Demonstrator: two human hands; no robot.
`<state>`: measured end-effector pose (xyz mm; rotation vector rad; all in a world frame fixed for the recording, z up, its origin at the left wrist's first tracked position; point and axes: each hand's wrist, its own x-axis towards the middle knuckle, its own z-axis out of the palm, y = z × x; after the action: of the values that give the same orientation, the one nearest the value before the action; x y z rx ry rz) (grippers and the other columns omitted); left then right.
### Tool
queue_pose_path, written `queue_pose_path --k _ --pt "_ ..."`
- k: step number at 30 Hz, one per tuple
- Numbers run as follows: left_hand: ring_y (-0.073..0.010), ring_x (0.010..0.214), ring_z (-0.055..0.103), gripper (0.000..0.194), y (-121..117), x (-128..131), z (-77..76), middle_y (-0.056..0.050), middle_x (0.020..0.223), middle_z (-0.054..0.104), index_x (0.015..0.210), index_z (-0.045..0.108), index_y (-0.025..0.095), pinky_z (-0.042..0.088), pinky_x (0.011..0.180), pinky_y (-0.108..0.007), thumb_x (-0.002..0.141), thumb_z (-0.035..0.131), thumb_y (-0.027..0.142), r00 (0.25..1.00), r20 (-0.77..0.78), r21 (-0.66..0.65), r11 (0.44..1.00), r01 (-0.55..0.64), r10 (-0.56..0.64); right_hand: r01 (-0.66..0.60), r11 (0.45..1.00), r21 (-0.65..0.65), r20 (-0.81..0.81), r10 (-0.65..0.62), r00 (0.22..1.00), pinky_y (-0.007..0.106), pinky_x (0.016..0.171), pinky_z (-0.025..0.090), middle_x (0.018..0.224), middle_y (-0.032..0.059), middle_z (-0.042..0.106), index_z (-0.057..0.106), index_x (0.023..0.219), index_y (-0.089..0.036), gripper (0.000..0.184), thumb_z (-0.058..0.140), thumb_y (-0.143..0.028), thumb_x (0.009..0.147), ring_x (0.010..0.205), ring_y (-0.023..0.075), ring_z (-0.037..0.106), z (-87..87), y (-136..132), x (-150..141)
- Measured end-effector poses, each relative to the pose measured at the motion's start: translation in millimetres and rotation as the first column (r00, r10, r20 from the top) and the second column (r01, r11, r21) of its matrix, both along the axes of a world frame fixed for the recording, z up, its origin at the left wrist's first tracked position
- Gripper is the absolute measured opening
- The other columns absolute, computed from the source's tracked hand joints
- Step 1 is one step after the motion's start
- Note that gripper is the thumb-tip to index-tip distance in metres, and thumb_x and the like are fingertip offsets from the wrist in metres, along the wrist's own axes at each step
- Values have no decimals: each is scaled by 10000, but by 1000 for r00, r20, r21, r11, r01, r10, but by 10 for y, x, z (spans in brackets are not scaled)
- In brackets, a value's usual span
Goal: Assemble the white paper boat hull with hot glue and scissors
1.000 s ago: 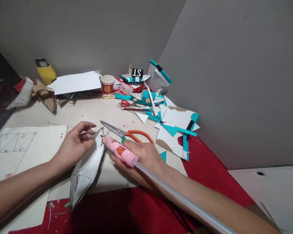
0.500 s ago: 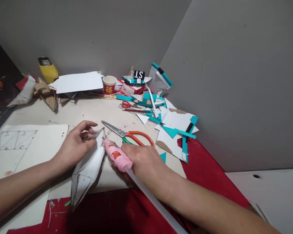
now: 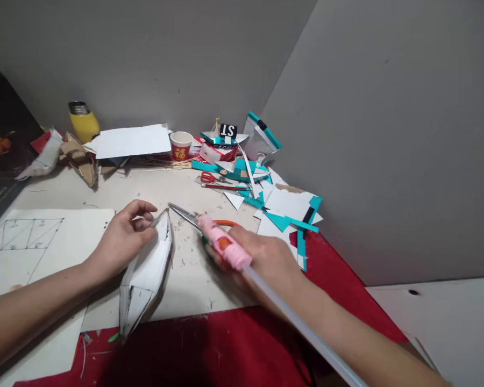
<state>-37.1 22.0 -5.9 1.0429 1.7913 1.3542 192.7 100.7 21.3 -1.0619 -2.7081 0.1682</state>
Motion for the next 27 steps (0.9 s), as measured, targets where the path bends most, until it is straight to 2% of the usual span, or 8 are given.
queue_pose_path --k 3,5,10,14,17,20,22,27 --pt "-79 609 491 305 -5 7 4 27 817 515 917 543 175 389 617 -246 656 535 18 1000 29 -12 1000 0 1 241 968 72 197 -250 948 292 504 327 740 98 688 641 944 -199 434 406 -557 876 636 258 635 -69 250 46" --pt "-70 596 476 301 -14 22 9 29 813 513 912 544 171 382 612 -239 654 539 16 999 53 -19 1000 -3 4 313 944 107 302 -331 894 291 519 332 802 121 700 630 964 -177 411 410 -516 889 676 269 648 -110 407 73" --pt "-73 601 469 265 -32 52 18 38 784 507 878 534 185 349 560 -220 653 560 47 992 129 -7 1000 2 -1 251 967 -33 398 -218 891 271 523 369 916 113 694 643 978 -176 402 496 -518 826 746 246 643 -45 595 198" --pt "-75 574 446 243 -57 73 26 60 699 504 857 506 198 329 540 -207 661 570 70 983 180 -4 999 34 -32 180 984 -16 146 -175 974 299 579 433 1040 110 674 638 1103 -197 415 476 -482 849 818 247 639 181 478 185" --pt "-79 565 433 231 -96 102 37 75 643 505 865 495 209 325 541 -199 683 571 88 984 168 -4 998 58 -56 63 983 -171 -236 -103 966 284 630 456 887 71 687 682 918 -194 277 489 -386 868 731 183 618 300 292 -29" --pt "-88 575 468 215 -134 136 52 76 631 537 872 480 218 334 538 -197 711 584 120 978 188 -6 995 99 -96 -175 872 -457 -406 -29 913 242 594 441 797 33 674 683 851 -197 216 522 -340 855 703 148 595 300 135 -354" --pt "-89 596 486 205 -151 155 67 74 644 560 875 472 220 348 556 -196 730 588 134 972 201 4 992 125 -123 -199 802 -562 -428 -76 900 230 552 412 704 11 629 673 838 -177 185 557 -320 821 635 129 552 254 83 -549" --pt "-79 594 462 212 -163 187 102 78 662 555 879 476 215 339 552 -189 733 613 145 975 187 -3 993 120 -117 -191 705 -683 -411 -155 898 193 492 358 610 -34 535 620 742 -155 55 578 -182 720 562 90 475 119 83 -743"
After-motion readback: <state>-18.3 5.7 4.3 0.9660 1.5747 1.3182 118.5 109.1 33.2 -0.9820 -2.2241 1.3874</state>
